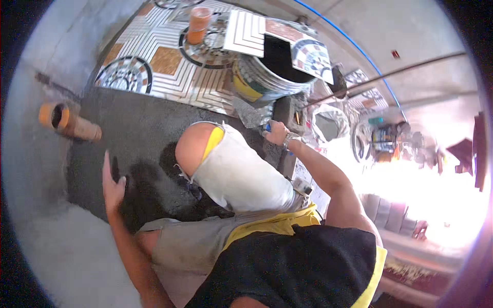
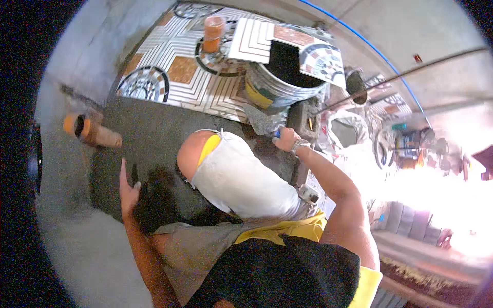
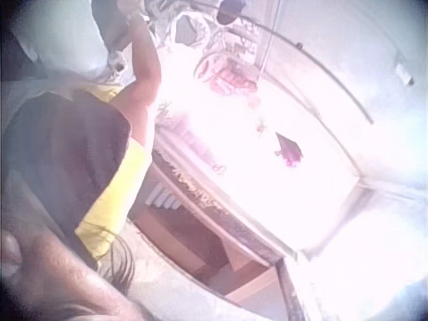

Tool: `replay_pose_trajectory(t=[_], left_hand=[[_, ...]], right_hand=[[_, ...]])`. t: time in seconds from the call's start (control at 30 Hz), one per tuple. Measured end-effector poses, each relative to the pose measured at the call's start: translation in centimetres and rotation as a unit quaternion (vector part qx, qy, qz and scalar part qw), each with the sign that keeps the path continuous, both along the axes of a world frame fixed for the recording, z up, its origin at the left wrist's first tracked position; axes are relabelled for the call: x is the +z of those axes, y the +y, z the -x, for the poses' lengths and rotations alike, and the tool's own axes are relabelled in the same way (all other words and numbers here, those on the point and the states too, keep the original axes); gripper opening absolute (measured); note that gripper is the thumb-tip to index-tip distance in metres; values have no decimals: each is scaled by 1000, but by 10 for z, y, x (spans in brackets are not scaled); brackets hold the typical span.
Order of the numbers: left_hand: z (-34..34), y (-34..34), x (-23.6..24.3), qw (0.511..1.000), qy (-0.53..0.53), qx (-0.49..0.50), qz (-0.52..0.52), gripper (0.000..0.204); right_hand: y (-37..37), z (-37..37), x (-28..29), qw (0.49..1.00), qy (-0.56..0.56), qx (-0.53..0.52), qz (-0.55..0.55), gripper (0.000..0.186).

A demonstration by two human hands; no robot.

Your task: The person pours mortar from a bucket onto the floor and spreads it using a trowel. They then lay tiles onto the mortar, tapping them with a mallet and checking them with a spirit level.

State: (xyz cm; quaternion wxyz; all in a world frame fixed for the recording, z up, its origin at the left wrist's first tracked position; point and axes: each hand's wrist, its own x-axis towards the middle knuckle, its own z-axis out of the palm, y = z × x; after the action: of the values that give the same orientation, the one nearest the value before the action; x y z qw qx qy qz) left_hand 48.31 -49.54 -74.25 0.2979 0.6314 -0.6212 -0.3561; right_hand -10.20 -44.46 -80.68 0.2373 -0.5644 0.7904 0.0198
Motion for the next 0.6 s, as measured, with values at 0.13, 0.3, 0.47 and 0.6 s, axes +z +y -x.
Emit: replay_pose_trajectory(t=[0.13,0.3,0.47,0.6], left_hand=[[-53,6,-39,992,111,60,-32,63],[-62,18,-90,998,10,56,-40,58],[-31,34,-90,995,7,49,-82,58],[-27,43,-72,993,-32,58,-96,57]], right_hand=[[-14,1,-11,999,-6,9,-31,46],[-96,-39,-59,994,-98,-24,44,45],[-156,-53,-92,993,-106,-38,37,52],[-175,-55,-121,992,-45,6,122,35]])
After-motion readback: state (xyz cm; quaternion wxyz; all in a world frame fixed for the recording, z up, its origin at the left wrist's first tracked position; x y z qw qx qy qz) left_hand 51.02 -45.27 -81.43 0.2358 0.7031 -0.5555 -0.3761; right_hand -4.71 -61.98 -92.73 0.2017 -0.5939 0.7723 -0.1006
